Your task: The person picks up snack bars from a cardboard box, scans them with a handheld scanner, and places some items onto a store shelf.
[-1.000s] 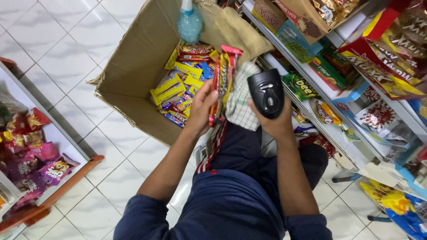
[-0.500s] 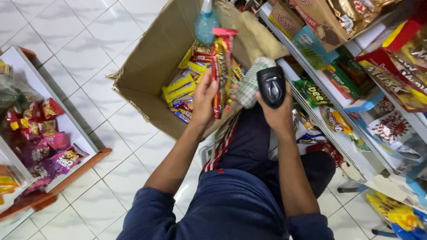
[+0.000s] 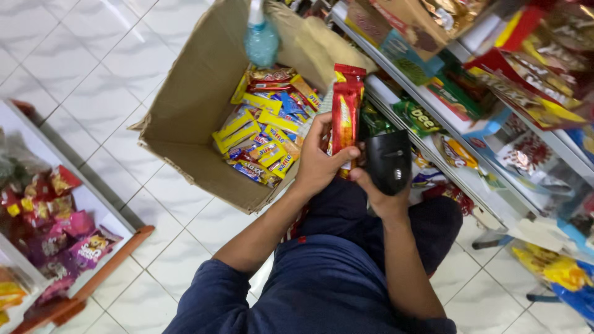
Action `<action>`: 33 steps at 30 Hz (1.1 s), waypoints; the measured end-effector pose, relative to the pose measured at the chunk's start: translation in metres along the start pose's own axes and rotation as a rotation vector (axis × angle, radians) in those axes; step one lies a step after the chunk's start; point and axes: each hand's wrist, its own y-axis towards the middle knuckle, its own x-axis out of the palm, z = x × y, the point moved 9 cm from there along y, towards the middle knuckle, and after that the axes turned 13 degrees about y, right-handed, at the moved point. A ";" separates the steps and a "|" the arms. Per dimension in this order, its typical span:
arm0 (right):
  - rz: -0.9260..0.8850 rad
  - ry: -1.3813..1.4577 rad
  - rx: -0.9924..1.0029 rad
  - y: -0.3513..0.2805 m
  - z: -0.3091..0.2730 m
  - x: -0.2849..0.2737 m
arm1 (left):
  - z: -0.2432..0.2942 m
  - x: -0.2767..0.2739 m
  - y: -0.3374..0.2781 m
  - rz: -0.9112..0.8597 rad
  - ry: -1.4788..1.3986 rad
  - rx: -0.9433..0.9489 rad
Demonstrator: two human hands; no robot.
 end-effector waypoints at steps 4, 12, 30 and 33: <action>0.134 -0.235 0.037 -0.009 0.009 -0.032 | -0.009 0.019 -0.003 0.004 0.037 -0.088; 0.098 -0.207 0.040 -0.011 -0.023 -0.071 | -0.041 0.062 -0.027 -0.445 0.073 -0.373; 0.199 -0.088 0.065 -0.080 -0.038 -0.084 | -0.085 0.122 -0.030 -0.086 -0.404 -0.505; 0.230 -0.088 0.081 -0.082 -0.035 -0.089 | -0.087 0.128 -0.032 -0.079 -0.401 -0.502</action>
